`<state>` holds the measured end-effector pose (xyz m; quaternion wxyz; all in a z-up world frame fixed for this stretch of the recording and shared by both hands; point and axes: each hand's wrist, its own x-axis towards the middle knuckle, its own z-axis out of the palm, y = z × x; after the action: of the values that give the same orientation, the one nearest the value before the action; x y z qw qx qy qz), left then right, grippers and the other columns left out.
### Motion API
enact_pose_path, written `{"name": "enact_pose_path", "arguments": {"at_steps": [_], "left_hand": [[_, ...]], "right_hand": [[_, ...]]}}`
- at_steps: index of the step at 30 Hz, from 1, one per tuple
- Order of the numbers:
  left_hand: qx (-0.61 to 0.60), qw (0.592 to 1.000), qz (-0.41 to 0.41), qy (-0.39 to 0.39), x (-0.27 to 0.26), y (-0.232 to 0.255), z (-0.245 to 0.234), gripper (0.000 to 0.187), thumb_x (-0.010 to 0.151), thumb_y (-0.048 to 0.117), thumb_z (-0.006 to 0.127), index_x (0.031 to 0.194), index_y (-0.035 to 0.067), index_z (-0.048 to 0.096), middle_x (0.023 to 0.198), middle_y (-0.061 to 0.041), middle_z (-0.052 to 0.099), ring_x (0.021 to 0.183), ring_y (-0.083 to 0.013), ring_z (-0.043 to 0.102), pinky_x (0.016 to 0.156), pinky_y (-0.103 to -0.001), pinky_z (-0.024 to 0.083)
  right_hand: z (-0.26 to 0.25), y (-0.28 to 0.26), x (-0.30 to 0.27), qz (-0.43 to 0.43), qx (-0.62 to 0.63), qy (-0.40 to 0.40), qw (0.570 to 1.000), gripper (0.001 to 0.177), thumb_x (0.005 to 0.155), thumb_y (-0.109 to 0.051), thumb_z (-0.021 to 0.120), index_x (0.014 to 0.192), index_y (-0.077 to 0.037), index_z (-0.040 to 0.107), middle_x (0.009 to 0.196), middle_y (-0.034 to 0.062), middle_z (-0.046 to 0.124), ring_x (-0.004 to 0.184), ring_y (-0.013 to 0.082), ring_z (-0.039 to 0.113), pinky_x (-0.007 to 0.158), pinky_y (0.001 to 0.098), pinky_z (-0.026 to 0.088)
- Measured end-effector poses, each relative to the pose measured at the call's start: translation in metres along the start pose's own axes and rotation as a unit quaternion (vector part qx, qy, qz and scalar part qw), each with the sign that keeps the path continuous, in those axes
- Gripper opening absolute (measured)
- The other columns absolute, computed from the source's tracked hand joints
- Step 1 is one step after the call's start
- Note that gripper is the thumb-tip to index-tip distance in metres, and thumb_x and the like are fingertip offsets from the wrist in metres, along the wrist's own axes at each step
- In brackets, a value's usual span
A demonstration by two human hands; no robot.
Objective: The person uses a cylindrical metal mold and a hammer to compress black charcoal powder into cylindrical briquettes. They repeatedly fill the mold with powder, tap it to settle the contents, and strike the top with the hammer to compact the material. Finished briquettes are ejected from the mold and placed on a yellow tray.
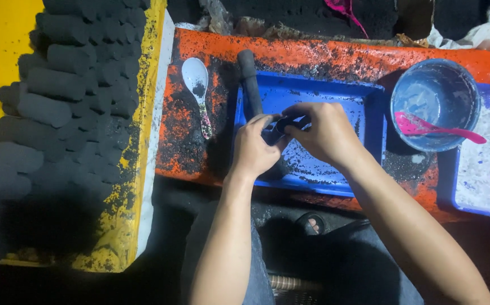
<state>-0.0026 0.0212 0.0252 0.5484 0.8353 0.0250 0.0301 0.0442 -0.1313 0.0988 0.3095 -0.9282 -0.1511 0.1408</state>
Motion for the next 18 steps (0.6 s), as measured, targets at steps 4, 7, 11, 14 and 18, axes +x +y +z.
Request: {"name": "enact_pose_path", "arguments": {"at_steps": [4,7,11,14,18], "left_hand": [[-0.015,1.0,0.015,0.007,-0.002,0.0,0.0,0.037,0.078,0.013,0.083,0.114,0.007,0.076,0.105,-0.015,0.076,0.103,-0.0377,0.074,0.086,-0.044,0.062],[-0.011,0.999,0.05,0.011,0.0,-0.005,0.002,0.036,0.079,0.013,0.081,0.114,0.009,0.076,0.106,-0.013,0.076,0.104,-0.0354,0.074,0.087,-0.043,0.062],[-0.011,0.999,0.052,0.01,-0.001,-0.003,0.001,0.035,0.08,0.018,0.083,0.113,0.008,0.077,0.105,-0.013,0.077,0.104,-0.0339,0.075,0.088,-0.043,0.061],[-0.008,0.998,0.059,0.016,-0.001,-0.004,0.002,0.036,0.079,0.017,0.082,0.113,0.008,0.077,0.104,-0.012,0.077,0.103,-0.0332,0.075,0.088,-0.042,0.061],[-0.007,0.996,0.08,0.024,0.001,-0.016,0.008,0.038,0.075,0.016,0.083,0.113,0.012,0.077,0.103,-0.009,0.077,0.103,-0.0316,0.075,0.087,-0.04,0.062]], "right_hand": [[-0.006,0.004,-0.014,0.009,0.057,0.038,0.998,0.023,0.092,-0.002,0.071,0.113,-0.003,0.078,0.102,0.0233,0.077,0.086,0.0369,0.077,0.07,0.0451,0.064],[-0.005,0.017,-0.026,0.022,0.091,0.073,0.993,0.023,0.092,-0.006,0.071,0.113,0.0,0.076,0.102,0.0252,0.076,0.091,0.0422,0.075,0.073,0.0468,0.063],[0.032,0.055,-0.042,0.036,0.071,0.052,0.995,0.025,0.088,-0.001,0.072,0.112,0.002,0.076,0.099,0.0283,0.075,0.085,0.0424,0.076,0.07,0.0479,0.064],[0.055,0.064,-0.051,-0.069,-0.009,-0.005,0.998,0.031,0.08,-0.001,0.074,0.111,0.0,0.076,0.103,0.0263,0.075,0.088,0.045,0.075,0.068,0.0524,0.063],[0.071,0.062,-0.047,-0.23,-0.12,-0.067,0.963,0.021,0.078,-0.009,0.069,0.098,-0.009,0.074,0.096,0.0163,0.074,0.083,0.043,0.074,0.062,0.0527,0.061]]}}
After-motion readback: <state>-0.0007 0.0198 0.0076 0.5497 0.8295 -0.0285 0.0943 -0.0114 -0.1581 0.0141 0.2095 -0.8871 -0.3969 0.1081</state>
